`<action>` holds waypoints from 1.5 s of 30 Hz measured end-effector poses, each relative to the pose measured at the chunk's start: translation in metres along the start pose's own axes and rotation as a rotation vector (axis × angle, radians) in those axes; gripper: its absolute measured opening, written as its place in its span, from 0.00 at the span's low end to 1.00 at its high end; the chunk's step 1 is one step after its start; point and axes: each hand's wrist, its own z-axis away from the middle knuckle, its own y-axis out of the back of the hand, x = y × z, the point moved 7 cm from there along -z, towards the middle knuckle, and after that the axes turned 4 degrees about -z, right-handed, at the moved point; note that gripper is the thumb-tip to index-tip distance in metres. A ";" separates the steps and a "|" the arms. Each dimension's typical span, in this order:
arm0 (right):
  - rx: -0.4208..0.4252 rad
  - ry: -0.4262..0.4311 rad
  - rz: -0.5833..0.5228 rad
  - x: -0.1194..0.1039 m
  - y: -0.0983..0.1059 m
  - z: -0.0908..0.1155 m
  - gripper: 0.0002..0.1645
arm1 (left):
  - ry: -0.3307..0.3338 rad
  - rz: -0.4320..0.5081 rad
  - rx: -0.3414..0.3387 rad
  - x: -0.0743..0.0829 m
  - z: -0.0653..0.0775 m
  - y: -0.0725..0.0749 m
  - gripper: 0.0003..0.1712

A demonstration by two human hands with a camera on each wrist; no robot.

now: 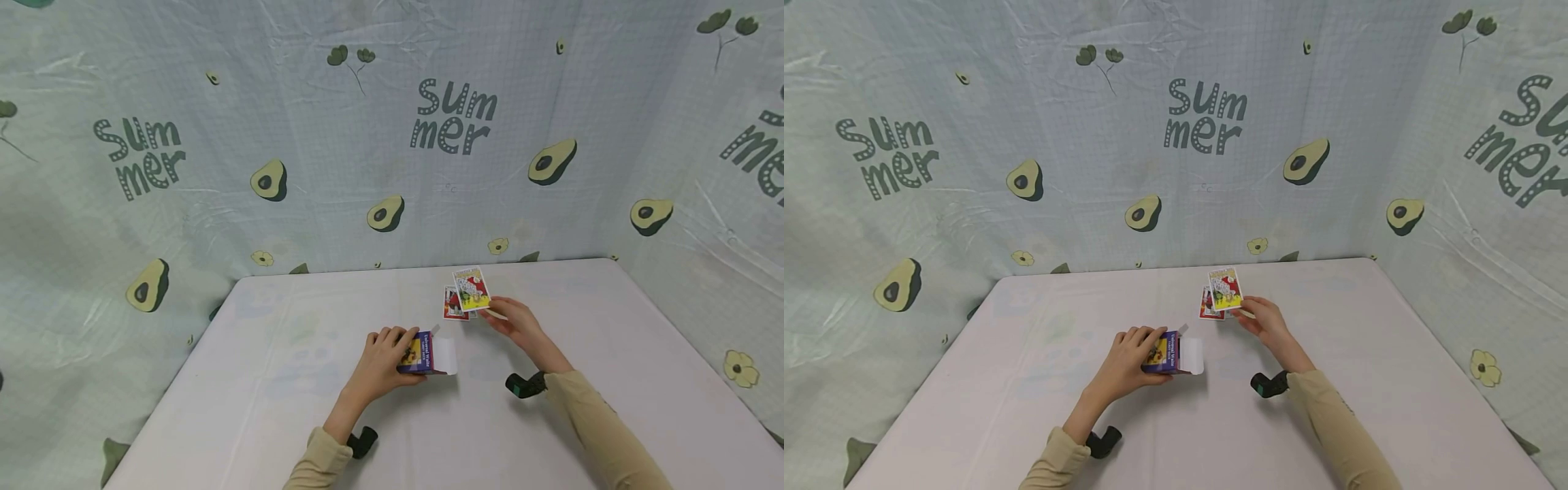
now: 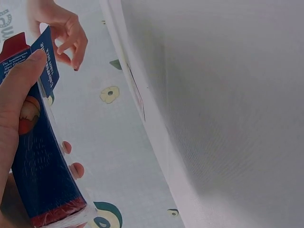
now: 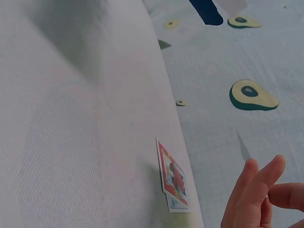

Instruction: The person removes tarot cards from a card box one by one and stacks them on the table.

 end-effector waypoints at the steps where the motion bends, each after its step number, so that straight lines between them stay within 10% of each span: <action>1: -0.001 -0.003 -0.007 0.001 0.000 -0.001 0.31 | -0.001 0.000 0.001 0.000 0.000 0.000 0.47; 34: -0.111 -0.006 -0.049 0.019 -0.008 -0.030 0.33 | -0.008 -0.004 -0.008 0.001 0.001 0.001 0.47; 45: 0.001 -0.005 -0.001 0.022 -0.005 -0.042 0.30 | -0.011 -0.004 -0.003 0.001 0.001 0.000 0.47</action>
